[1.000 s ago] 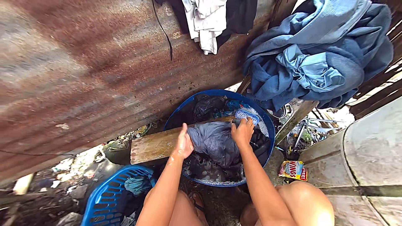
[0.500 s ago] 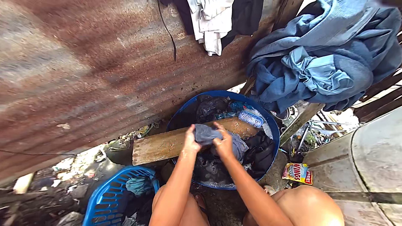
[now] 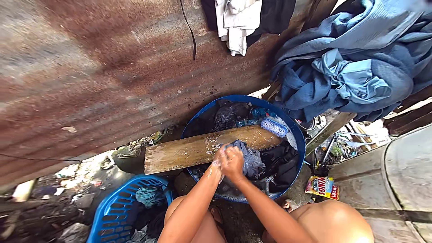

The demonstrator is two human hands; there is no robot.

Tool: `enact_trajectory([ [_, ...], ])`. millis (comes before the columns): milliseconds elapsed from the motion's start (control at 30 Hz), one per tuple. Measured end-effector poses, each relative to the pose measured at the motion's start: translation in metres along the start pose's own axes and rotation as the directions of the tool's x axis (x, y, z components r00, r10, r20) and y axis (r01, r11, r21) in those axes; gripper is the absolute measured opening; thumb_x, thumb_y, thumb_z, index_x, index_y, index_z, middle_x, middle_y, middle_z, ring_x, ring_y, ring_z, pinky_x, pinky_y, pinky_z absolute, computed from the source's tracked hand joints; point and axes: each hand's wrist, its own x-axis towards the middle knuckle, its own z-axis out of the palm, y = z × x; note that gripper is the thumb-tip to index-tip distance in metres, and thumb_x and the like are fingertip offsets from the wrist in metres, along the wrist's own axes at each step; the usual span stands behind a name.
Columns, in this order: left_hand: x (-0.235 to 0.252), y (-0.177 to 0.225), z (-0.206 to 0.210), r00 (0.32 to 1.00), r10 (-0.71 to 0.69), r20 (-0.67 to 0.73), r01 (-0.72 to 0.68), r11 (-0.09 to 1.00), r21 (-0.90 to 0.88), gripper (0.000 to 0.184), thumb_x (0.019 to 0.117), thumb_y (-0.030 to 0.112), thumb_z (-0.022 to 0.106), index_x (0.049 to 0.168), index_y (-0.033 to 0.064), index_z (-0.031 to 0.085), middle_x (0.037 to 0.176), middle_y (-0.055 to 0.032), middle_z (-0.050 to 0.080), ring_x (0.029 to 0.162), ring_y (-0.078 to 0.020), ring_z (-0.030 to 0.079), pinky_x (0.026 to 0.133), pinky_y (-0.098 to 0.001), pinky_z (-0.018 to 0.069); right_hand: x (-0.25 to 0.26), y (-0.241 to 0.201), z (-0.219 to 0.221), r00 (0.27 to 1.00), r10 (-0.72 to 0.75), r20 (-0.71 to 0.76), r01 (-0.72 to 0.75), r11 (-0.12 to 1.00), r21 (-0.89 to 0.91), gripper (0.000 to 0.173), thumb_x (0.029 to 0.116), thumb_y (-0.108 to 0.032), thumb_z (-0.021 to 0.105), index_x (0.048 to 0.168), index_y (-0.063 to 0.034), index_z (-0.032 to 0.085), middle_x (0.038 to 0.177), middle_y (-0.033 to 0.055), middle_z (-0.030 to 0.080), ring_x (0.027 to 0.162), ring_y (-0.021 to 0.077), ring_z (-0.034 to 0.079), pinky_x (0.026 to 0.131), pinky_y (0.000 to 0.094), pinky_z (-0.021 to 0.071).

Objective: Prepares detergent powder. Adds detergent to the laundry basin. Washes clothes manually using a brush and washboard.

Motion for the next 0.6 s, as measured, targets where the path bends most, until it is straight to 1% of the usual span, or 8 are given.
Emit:
enact_trajectory([
  [67,0.0,0.01,0.002,1.0,0.019,0.025,-0.013,0.975,-0.223,0.026,0.1084,0.025,0.04,0.109,0.0069,0.059,0.09,-0.007,0.063,0.08,-0.0166,0.063,0.072,-0.0345,0.0542,0.022,0.031,-0.02,0.966,0.233,0.109,-0.241,0.969,0.062,0.032,0.1045,-0.015,0.054,0.102,0.0121,0.071,0.112,0.0303,0.067,0.116,0.0433,0.062,0.105,0.056,0.046],
  [133,-0.006,0.025,-0.009,0.974,0.194,0.115,-0.141,0.923,-0.357,0.027,0.109,0.024,0.036,0.113,0.009,0.058,0.098,-0.0061,0.066,0.091,-0.0179,0.065,0.082,-0.0387,0.0554,0.045,0.066,-0.042,0.938,0.337,0.079,-0.346,0.927,0.147,0.033,0.1048,-0.015,0.055,0.104,0.0152,0.069,0.123,0.0343,0.061,0.123,0.0453,0.055,0.109,0.0589,0.0407],
  [267,-0.004,0.055,-0.051,0.887,0.422,0.185,-0.311,0.844,-0.437,0.043,0.1122,0.038,0.021,0.126,0.0149,0.055,0.115,-0.0021,0.068,0.107,-0.0152,0.066,0.093,-0.0376,0.055,0.065,0.078,-0.082,0.892,0.404,-0.201,-0.272,0.837,0.475,0.023,0.1031,-0.013,0.059,0.087,0.0032,0.057,0.1,0.009,0.057,0.091,0.0104,0.054,0.084,0.0302,0.0483],
  [333,-0.003,0.063,-0.06,0.883,0.435,0.178,-0.396,0.892,-0.216,0.043,0.1127,0.04,0.022,0.13,0.0168,0.054,0.115,0.0009,0.069,0.104,-0.0093,0.068,0.088,-0.0298,0.0577,0.069,0.074,-0.094,0.863,0.381,-0.331,-0.221,0.875,0.43,0.028,0.1045,-0.017,0.057,0.081,-0.0019,0.053,0.09,0.0035,0.054,0.082,0.0062,0.052,0.077,0.0266,0.0456],
  [400,-0.001,0.06,-0.056,0.916,0.375,0.141,-0.379,0.925,0.002,0.045,0.112,0.042,0.031,0.142,0.0124,0.048,0.123,-0.0055,0.064,0.109,-0.0141,0.064,0.092,-0.0357,0.0548,0.064,0.07,-0.094,0.894,0.301,-0.331,-0.193,0.927,0.322,0.03,0.106,-0.016,0.055,0.099,0.0117,0.063,0.111,0.0228,0.062,0.103,0.0257,0.06,0.093,0.0415,0.0492],
  [467,0.0,0.052,-0.046,0.921,0.335,0.199,-0.334,0.942,-0.04,0.044,0.1116,0.043,0.03,0.138,0.0151,0.051,0.118,-0.004,0.067,0.106,-0.0142,0.065,0.091,-0.0377,0.0562,0.053,0.059,-0.077,0.988,0.153,-0.033,-0.135,0.937,0.321,0.05,0.1032,-0.022,0.058,0.142,0.0084,0.049,0.147,0.0285,0.05,0.133,0.0336,0.054,0.111,0.0484,0.0462],
  [533,-0.004,0.048,-0.041,0.86,0.388,0.332,-0.317,0.916,-0.248,0.045,0.1111,0.043,0.023,0.121,0.0182,0.06,0.105,-0.0002,0.071,0.096,-0.0116,0.069,0.083,-0.0344,0.0592,0.042,0.052,-0.048,0.965,0.056,0.258,-0.129,0.952,0.278,0.1,0.0826,-0.038,0.08,0.161,-0.001,0.03,0.167,0.0268,0.022,0.154,0.041,0.026,0.122,0.0664,0.0243],
  [600,-0.006,0.057,-0.047,0.78,0.493,0.386,-0.315,0.842,-0.438,0.055,0.1096,0.047,0.02,0.11,0.0176,0.067,0.1,-0.0002,0.074,0.094,-0.0124,0.071,0.081,-0.0352,0.0607,0.034,0.061,-0.038,0.914,0.125,0.385,-0.189,0.973,0.133,0.093,0.0816,-0.042,0.083,0.159,-0.0112,0.041,0.171,0.0249,0.012,0.158,0.048,0.005,0.116,0.0814,0.0],
])
